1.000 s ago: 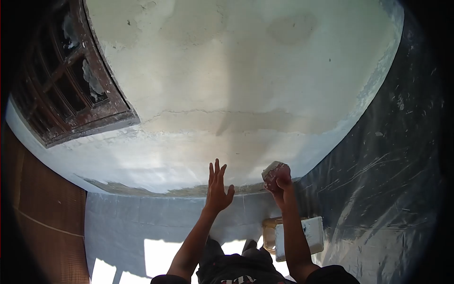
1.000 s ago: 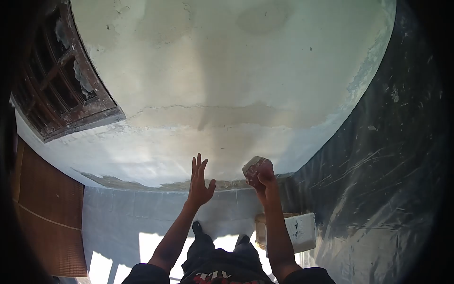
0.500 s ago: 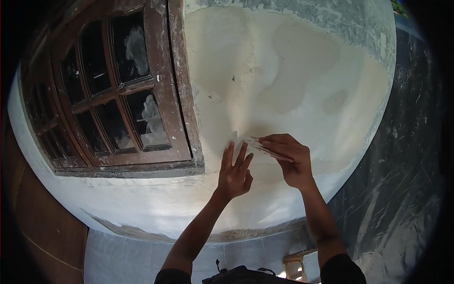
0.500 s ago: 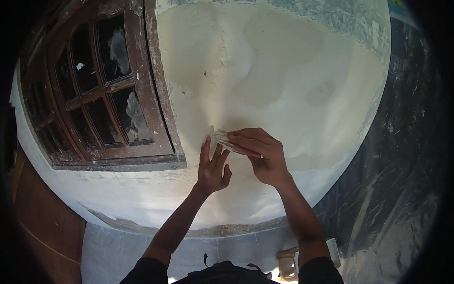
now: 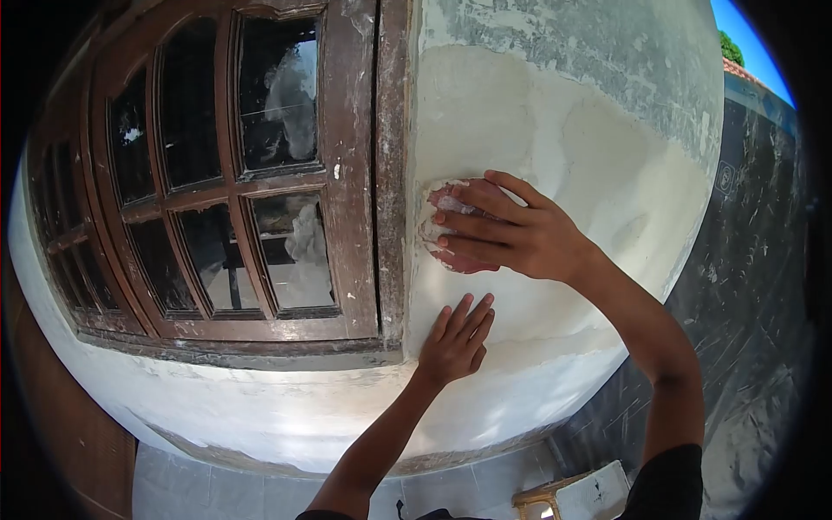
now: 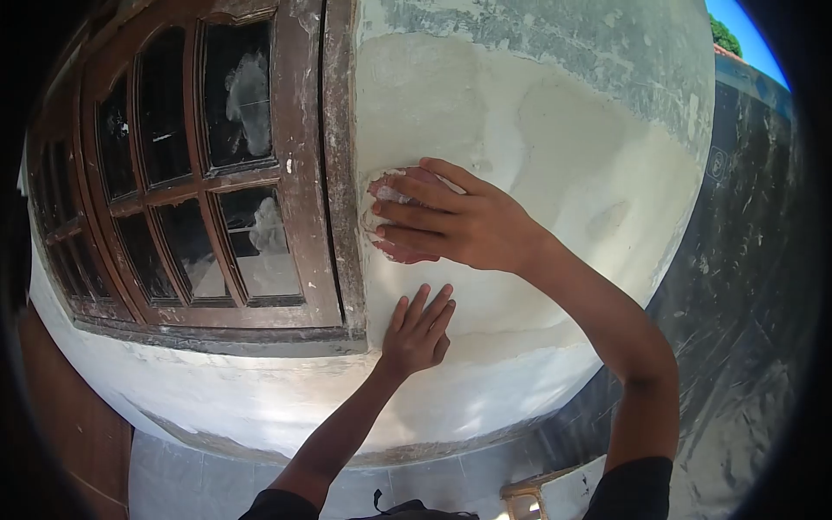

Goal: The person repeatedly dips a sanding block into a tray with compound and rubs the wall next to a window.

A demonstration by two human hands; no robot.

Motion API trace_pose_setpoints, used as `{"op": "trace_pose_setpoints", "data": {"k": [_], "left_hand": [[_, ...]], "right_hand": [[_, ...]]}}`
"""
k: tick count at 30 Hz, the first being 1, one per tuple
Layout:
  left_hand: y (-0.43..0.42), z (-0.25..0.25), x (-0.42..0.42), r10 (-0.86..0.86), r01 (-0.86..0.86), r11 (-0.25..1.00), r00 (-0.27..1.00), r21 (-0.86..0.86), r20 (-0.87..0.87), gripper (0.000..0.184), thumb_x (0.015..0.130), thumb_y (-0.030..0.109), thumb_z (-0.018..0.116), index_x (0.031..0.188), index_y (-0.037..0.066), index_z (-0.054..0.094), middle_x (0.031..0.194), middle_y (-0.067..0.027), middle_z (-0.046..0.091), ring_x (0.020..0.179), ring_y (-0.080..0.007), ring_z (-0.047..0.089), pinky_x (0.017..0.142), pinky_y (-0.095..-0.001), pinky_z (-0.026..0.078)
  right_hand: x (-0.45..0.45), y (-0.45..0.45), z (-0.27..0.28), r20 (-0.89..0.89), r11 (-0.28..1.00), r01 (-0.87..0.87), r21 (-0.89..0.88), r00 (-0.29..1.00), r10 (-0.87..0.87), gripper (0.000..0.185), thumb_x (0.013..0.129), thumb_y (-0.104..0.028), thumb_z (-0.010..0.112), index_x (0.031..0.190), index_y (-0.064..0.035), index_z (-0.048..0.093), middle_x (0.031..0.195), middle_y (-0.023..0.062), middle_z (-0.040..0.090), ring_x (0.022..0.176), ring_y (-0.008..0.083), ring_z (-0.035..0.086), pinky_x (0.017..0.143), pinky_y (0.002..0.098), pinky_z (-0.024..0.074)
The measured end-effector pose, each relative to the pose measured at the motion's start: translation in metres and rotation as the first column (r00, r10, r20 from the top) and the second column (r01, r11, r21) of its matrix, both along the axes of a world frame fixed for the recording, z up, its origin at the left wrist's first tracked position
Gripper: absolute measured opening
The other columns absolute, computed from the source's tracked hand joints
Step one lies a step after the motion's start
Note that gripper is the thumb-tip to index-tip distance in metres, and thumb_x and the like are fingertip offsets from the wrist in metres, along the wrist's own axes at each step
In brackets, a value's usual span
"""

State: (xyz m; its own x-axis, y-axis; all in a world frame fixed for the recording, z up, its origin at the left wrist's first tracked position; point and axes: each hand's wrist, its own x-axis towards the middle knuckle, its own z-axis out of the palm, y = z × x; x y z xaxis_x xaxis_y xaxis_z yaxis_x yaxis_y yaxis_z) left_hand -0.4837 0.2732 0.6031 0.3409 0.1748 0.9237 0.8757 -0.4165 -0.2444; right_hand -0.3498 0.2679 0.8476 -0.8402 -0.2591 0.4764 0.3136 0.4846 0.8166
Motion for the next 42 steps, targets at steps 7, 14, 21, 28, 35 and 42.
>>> {"op": "trace_pose_setpoints", "data": {"k": [7, 14, 21, 28, 35, 42], "left_hand": [[0.0, 0.0, -0.002, 0.015, -0.015, 1.0, 1.0, 0.009, -0.013, 0.044, 0.086, 0.021, 0.052, 0.127, 0.014, 0.067, 0.152, 0.0004, 0.053, 0.146, -0.0264, 0.04, 0.126, -0.0465, 0.013], [0.001, -0.003, 0.0, 0.017, -0.017, 1.0, 1.0, 0.015, 0.002, 0.043, 0.085, 0.021, 0.053, 0.125, 0.014, 0.067, 0.151, 0.0005, 0.054, 0.147, -0.0255, 0.04, 0.126, -0.0468, 0.013], [0.003, -0.002, 0.0, 0.001, -0.002, 1.0, 1.0, 0.021, 0.006, 0.043, 0.085, 0.021, 0.053, 0.125, 0.014, 0.067, 0.151, 0.0006, 0.055, 0.147, -0.0256, 0.04, 0.126, -0.0466, 0.015], [0.003, -0.002, 0.002, -0.005, 0.005, 1.0, 1.0, 0.023, 0.02, 0.041, 0.085, 0.021, 0.053, 0.122, 0.014, 0.069, 0.15, 0.001, 0.055, 0.146, -0.0258, 0.04, 0.126, -0.0462, 0.016], [0.002, -0.003, 0.0, 0.012, -0.012, 1.0, 1.0, 0.01, 0.0, 0.042, 0.085, 0.022, 0.054, 0.124, 0.014, 0.068, 0.151, 0.001, 0.054, 0.146, -0.0258, 0.04, 0.125, -0.0463, 0.017], [0.004, -0.003, 0.001, -0.016, 0.015, 1.0, 1.0, 0.008, 0.017, 0.041, 0.088, 0.024, 0.052, 0.125, 0.013, 0.067, 0.154, -0.001, 0.051, 0.147, -0.0241, 0.04, 0.125, -0.0468, 0.017]], "right_hand": [[-0.007, 0.013, 0.009, 0.1, 0.996, -0.052, 0.067, 0.994, 0.045, 0.04, 0.084, -0.027, 0.078, 0.122, -0.032, 0.068, 0.135, -0.0121, 0.064, 0.131, 0.0178, 0.057, 0.116, 0.0431, 0.0438], [-0.007, 0.024, 0.011, 0.123, 0.994, -0.068, 0.09, 0.991, 0.056, 0.037, 0.084, -0.025, 0.077, 0.119, -0.03, 0.068, 0.136, -0.0135, 0.063, 0.132, 0.0175, 0.056, 0.118, 0.0437, 0.043], [0.001, 0.025, 0.009, 0.132, 0.996, -0.003, 0.092, 0.991, -0.009, 0.037, 0.084, -0.024, 0.075, 0.121, -0.0284, 0.069, 0.137, -0.0122, 0.063, 0.132, 0.0179, 0.056, 0.118, 0.0446, 0.0419], [0.014, 0.01, 0.002, 0.058, 0.997, -0.03, 0.064, 0.998, 0.026, 0.034, 0.085, -0.025, 0.074, 0.118, -0.0233, 0.071, 0.134, -0.0079, 0.065, 0.131, 0.019, 0.056, 0.116, 0.0446, 0.0427], [-0.004, 0.016, 0.007, 0.082, 0.996, -0.003, 0.086, 0.997, -0.004, 0.032, 0.086, -0.022, 0.072, 0.118, -0.022, 0.07, 0.13, -0.0085, 0.067, 0.13, 0.0175, 0.057, 0.116, 0.0435, 0.0428], [0.016, 0.007, 0.006, 0.051, 0.999, 0.003, 0.048, 0.999, -0.006, 0.031, 0.086, -0.022, 0.072, 0.117, -0.0212, 0.071, 0.129, -0.0072, 0.068, 0.128, 0.018, 0.058, 0.116, 0.0437, 0.0427]]}}
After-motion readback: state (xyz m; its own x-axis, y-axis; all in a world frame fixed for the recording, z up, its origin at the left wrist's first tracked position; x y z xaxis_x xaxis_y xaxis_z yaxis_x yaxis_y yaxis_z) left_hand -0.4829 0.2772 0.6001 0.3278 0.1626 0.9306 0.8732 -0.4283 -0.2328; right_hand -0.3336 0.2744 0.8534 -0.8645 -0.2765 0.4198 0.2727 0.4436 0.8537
